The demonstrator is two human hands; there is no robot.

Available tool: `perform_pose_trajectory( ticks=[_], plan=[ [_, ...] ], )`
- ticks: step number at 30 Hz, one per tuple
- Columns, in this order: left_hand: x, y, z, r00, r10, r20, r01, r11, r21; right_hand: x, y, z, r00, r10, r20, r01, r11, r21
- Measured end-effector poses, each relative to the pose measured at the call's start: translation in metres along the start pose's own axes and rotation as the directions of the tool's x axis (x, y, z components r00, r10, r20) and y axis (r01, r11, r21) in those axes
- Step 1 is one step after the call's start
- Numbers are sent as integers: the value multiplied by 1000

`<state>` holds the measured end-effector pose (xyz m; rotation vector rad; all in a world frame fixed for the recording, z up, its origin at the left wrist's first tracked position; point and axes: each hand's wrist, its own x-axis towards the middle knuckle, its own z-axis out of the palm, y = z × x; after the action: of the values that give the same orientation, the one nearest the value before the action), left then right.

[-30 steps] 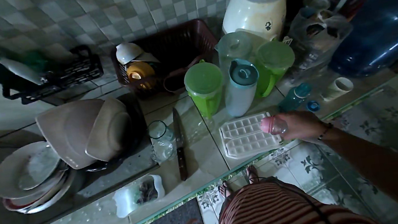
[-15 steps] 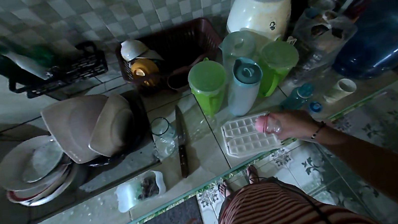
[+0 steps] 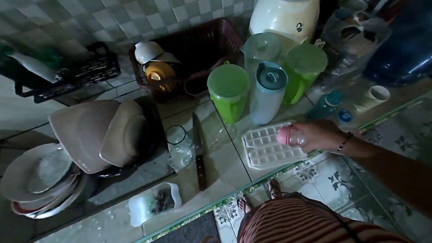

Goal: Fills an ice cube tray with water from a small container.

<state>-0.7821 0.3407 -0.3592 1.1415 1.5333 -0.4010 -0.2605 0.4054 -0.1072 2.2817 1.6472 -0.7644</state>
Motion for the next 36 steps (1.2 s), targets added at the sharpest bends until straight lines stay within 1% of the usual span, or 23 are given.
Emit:
perform_pose_trajectory(
  ticks=[7, 13, 18, 23, 28, 36],
  plan=[
    [-3, 0, -2, 1000, 12, -10, -12, 1000, -24, 1, -5, -2, 1000, 8, -16, -8, 1000, 0],
    [-3, 0, -2, 1000, -16, 0, 16, 998, -53, 2, 4, -3, 1000, 10, -29, -10, 1000, -15],
    [-2, 0, -2, 1000, -25, 5, 25, 999, -47, 2, -6, -7, 999, 33, 1, -33, 999, -41],
    [1, -4, 0, 1000, -19, 0, 19, 998, -55, 10, -13, -1, 1000, 5, -1, -5, 999, -32],
    [-1, -3, -1, 1000, -8, 10, 9, 999, -45, 11, -24, -5, 1000, -3, 16, 4, 999, -48],
    [-2, -5, 2, 1000, -4, 7, 4, 998, -60, 11, -16, -7, 1000, -18, 2, 18, 998, -64]
  ],
)
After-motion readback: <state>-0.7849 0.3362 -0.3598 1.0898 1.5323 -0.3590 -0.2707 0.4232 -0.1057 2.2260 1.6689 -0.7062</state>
